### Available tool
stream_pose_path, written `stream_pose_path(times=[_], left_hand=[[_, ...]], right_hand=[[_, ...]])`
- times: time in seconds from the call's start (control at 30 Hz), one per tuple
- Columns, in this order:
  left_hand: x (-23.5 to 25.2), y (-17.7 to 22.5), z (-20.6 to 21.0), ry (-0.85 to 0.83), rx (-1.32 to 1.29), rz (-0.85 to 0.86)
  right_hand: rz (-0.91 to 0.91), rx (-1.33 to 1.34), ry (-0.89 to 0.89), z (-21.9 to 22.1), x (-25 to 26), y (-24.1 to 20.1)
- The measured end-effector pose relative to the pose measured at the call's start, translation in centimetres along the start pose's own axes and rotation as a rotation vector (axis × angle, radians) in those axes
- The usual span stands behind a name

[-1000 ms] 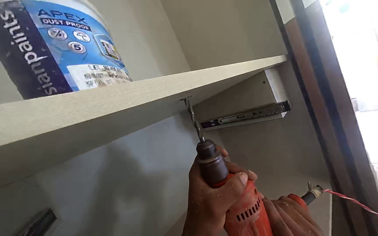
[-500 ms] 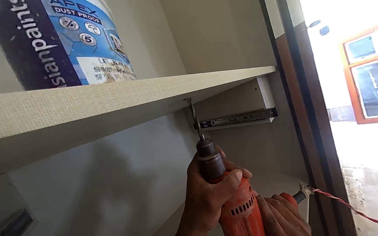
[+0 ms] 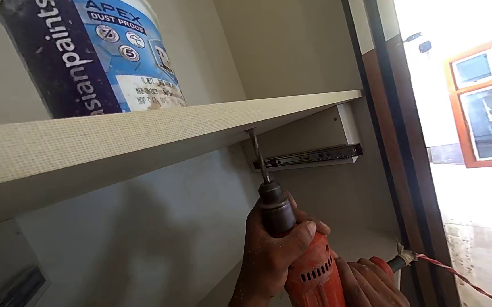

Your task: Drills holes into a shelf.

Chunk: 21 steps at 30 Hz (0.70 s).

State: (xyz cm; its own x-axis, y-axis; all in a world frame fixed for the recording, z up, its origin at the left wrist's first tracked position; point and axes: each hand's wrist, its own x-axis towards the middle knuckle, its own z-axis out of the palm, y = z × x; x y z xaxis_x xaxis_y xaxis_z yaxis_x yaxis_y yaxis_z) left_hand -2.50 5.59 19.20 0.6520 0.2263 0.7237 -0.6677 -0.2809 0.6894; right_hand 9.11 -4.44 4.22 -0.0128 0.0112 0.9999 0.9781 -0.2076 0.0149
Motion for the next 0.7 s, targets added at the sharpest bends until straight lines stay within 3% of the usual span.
stream_pose_path(times=[0.7], left_hand=[[0.52, -0.1, -0.46, -0.024, -0.02, 0.036]], right_hand=[[0.002, -0.03, 0.002, 0.38, 0.36, 0.07]])
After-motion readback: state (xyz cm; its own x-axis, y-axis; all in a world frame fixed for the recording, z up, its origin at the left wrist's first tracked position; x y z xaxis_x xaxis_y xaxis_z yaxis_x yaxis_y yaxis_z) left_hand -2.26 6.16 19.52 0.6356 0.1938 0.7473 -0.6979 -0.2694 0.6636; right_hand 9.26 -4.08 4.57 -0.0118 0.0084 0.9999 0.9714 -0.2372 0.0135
